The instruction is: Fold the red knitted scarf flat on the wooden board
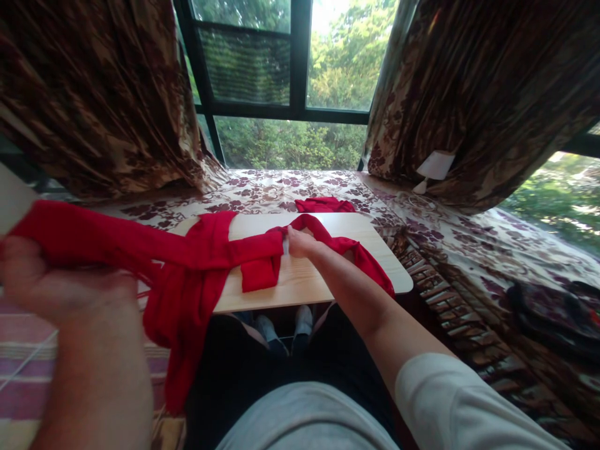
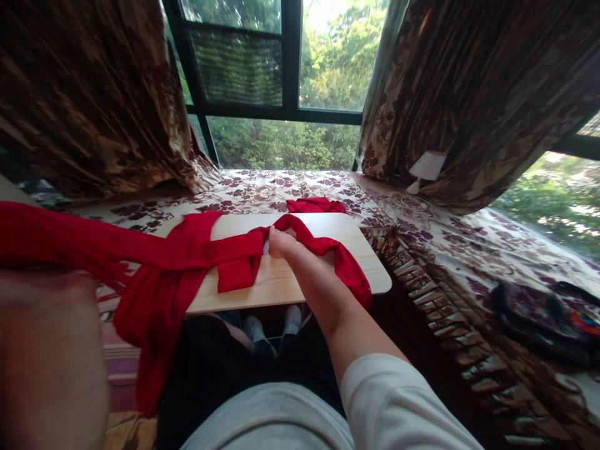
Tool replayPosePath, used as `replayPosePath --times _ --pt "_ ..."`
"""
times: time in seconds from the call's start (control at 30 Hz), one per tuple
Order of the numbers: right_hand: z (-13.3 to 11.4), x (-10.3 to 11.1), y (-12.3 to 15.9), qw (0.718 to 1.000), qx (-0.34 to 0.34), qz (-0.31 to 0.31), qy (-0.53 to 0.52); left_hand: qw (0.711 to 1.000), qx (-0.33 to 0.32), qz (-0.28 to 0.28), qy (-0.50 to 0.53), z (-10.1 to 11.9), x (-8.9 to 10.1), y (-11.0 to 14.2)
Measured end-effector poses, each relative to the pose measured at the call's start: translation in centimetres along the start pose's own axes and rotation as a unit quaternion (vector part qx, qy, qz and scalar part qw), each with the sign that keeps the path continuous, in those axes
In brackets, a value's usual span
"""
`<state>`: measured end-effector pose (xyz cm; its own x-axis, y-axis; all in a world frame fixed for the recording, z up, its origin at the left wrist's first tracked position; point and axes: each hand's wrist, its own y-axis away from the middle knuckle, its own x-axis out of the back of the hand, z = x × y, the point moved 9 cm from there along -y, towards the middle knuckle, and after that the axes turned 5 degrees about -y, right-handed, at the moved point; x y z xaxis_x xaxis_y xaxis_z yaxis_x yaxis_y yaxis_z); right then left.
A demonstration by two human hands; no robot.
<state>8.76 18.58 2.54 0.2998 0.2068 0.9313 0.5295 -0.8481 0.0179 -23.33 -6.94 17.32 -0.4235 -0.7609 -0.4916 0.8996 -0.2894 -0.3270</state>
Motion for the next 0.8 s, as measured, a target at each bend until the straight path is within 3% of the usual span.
replayPosePath --times 0.1,0.2,0.27,0.33,0.43,0.5,0.57,0.67,0.8 --pt "3.9 1.6 0.6 0.989 -0.143 0.023 0.000 0.991 -0.051 -0.030 0.118 -0.2 -0.3 0.1" --pt "6.3 3.9 2.0 0.972 -0.220 0.071 0.045 0.993 -0.028 -0.050 0.107 -1.1 -0.5 0.5" --pt "5.7 5.3 2.6 0.974 -0.175 0.115 0.084 0.994 -0.016 -0.060 0.090 -1.4 -0.9 0.9" --pt "3.8 5.6 2.7 0.986 -0.077 0.123 0.088 0.995 -0.013 -0.060 0.081 -1.6 -1.3 1.2" --pt "1.2 3.8 2.7 0.998 0.040 0.034 0.035 0.995 0.002 -0.043 0.087 -2.3 -1.8 1.5" --pt "-0.1 2.5 2.8 0.997 0.080 -0.023 0.004 0.994 0.013 -0.036 0.103 -2.7 -2.0 1.5" --pt "-0.9 2.0 2.8 0.995 0.092 -0.032 -0.006 0.992 0.017 -0.033 0.120 -2.8 -2.1 1.4" --pt "-1.1 2.0 2.4 0.998 0.063 0.003 -0.008 0.994 0.023 -0.027 0.108 -2.9 -2.0 1.5" --pt "0.0 4.6 1.9 0.989 0.010 0.129 -0.077 0.996 0.017 -0.023 0.090 -2.8 -1.7 1.4"
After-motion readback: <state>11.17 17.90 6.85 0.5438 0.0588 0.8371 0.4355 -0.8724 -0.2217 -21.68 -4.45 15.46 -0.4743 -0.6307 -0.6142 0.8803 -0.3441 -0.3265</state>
